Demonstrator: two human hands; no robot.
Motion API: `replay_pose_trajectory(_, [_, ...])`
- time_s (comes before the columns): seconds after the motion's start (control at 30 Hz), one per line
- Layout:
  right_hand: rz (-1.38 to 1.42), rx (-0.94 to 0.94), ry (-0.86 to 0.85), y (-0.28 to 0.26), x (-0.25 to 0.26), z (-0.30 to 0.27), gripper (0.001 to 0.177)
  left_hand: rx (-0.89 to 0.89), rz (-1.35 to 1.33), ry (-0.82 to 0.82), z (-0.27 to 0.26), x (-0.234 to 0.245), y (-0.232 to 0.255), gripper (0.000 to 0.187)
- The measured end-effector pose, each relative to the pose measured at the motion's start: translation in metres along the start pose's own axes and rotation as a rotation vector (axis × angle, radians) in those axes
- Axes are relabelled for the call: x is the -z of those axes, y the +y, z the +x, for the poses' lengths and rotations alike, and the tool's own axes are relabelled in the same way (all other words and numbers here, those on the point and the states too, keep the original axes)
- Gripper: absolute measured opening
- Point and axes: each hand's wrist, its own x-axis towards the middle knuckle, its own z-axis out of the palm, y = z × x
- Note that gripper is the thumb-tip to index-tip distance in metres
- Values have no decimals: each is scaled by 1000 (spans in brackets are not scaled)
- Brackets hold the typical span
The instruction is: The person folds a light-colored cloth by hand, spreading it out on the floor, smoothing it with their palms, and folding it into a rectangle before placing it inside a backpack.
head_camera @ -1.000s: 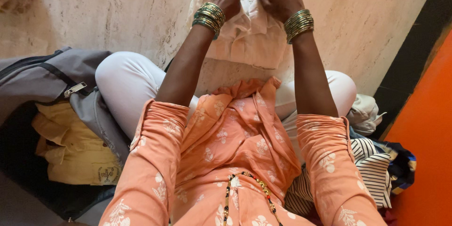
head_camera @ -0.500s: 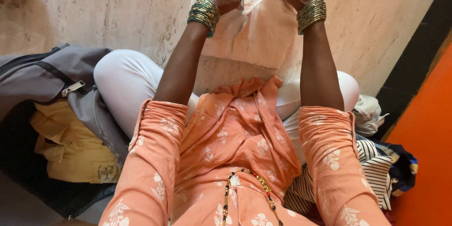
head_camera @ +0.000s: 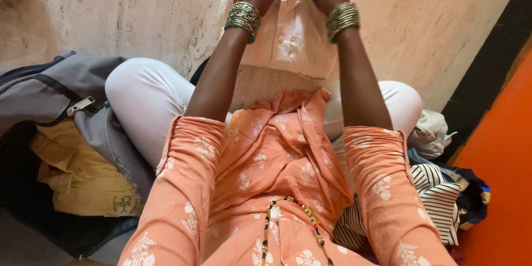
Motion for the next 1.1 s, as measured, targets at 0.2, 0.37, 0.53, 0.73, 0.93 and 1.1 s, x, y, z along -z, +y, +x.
replay_pose_trajectory(0.2, [-452, -255, 204, -41, -23, -23, 82, 492, 195, -180, 4, 95, 65, 79])
replay_pose_trajectory(0.37, [-690, -177, 348, -69, -60, -64, 55, -179, 551, -179, -46, 119, 111, 60])
replay_pose_trajectory(0.53, [-315, -251, 23, -83, -62, -86, 64, 56, 194, -486, -57, 131, 110, 59])
replay_pose_trajectory(0.73, [-322, -191, 74, -69, -73, -78, 65, 46, 230, -503, -55, 127, 107, 60])
replay_pose_trajectory(0.93, [-307, -178, 112, -74, -66, -86, 67, 17, 238, -446, -60, 115, 99, 61])
replay_pose_trajectory(1.1, [-354, -292, 90, -92, -34, -103, 66, -196, 415, -243, -65, 124, 96, 56])
